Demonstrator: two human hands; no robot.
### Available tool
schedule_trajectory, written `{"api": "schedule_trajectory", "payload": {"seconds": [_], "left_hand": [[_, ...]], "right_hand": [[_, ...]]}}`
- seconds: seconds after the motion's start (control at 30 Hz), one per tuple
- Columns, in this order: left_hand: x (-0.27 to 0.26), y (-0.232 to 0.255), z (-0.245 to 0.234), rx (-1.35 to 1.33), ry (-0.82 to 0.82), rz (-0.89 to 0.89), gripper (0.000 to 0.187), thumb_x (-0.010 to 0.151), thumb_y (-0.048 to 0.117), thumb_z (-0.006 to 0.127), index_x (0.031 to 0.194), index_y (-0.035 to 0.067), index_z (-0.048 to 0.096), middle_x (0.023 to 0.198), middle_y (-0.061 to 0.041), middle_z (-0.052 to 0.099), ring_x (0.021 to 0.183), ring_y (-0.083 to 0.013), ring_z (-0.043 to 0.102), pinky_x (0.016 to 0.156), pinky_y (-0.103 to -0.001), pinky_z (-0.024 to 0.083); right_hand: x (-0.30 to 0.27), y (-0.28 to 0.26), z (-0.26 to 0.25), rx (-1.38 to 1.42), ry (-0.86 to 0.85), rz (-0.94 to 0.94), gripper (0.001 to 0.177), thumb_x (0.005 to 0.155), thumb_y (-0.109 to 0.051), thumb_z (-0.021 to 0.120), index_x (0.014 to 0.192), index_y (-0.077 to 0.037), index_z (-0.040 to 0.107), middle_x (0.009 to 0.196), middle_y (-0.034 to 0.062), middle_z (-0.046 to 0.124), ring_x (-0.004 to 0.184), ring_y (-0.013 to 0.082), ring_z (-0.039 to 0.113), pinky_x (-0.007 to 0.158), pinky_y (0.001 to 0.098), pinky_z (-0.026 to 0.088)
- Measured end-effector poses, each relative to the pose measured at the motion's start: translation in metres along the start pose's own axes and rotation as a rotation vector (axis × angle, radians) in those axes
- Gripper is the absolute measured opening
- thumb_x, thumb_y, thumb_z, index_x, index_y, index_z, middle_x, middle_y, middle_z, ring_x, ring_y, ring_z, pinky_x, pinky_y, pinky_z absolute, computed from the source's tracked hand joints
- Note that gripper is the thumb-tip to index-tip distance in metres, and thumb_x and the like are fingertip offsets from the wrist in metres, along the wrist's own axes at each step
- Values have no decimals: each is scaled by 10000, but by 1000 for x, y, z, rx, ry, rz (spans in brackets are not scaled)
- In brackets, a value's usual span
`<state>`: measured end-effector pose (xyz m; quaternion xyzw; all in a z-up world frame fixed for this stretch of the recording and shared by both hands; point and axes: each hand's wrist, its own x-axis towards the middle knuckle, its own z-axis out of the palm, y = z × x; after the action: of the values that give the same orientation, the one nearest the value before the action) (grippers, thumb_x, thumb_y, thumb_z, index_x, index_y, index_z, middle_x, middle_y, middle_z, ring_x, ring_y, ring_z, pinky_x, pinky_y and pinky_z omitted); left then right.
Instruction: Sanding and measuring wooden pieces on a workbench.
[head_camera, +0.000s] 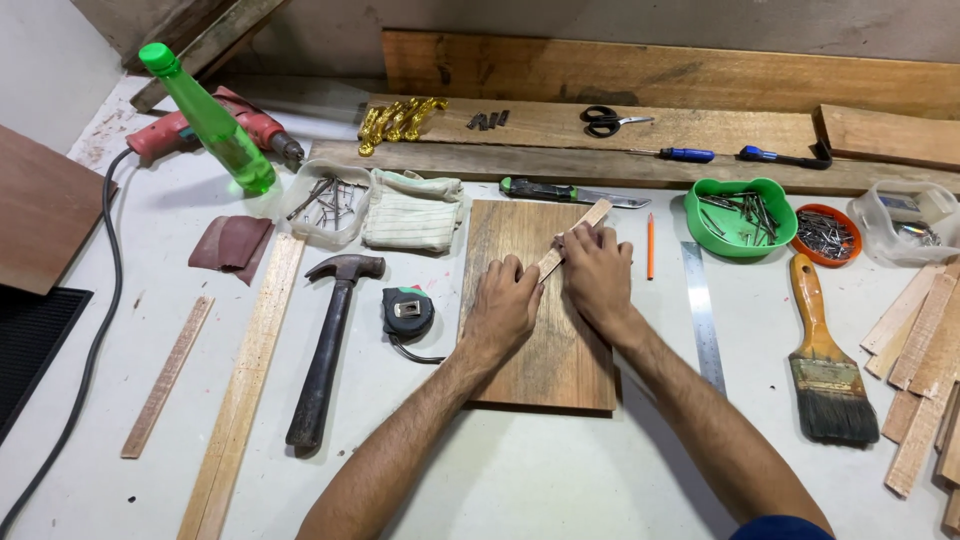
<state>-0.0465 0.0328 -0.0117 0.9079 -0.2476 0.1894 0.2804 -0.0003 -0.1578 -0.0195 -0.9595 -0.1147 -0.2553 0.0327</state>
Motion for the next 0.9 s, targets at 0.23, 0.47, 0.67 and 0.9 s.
{"api": "schedule_trajectory", "payload": {"seconds": [0.23, 0.47, 0.67, 0.9], "left_hand": [[0, 5, -6, -30, -35, -22, 302, 987, 180, 608, 1277, 106, 649, 977, -116, 508, 902, -267, 512, 801, -449, 444], [3, 4, -5, -13, -91, -35, 362, 1016, 188, 579, 1372, 140, 625, 971, -105, 506, 898, -257, 504, 804, -436, 443], [2, 2, -1, 58, -59, 10, 406, 995, 193, 576, 1395, 151, 632, 1029, -126, 528, 917, -273, 500, 806, -440, 443], [1, -6, 8, 25, -91, -11, 357, 1055, 231, 556, 1391, 156, 650, 983, -116, 516, 876, -251, 476, 814, -421, 440]], "right_hand": [[20, 30, 13, 60, 68, -82, 292, 971, -155, 602, 1228, -62, 702, 1323, 112, 709, 1102, 318, 578, 804, 486, 400], [21, 21, 20, -39, 15, 96, 202, 985, -211, 621, 1124, -88, 701, 1233, 86, 725, 1099, 345, 577, 867, 561, 405], [-11, 4, 16, -10, 50, -76, 315, 943, -175, 592, 1221, -61, 684, 1289, 122, 706, 1126, 333, 588, 787, 482, 426], [53, 51, 7, 68, -150, 141, 219, 999, -237, 600, 1123, -142, 754, 1109, 95, 755, 1089, 361, 610, 876, 567, 446]]}}
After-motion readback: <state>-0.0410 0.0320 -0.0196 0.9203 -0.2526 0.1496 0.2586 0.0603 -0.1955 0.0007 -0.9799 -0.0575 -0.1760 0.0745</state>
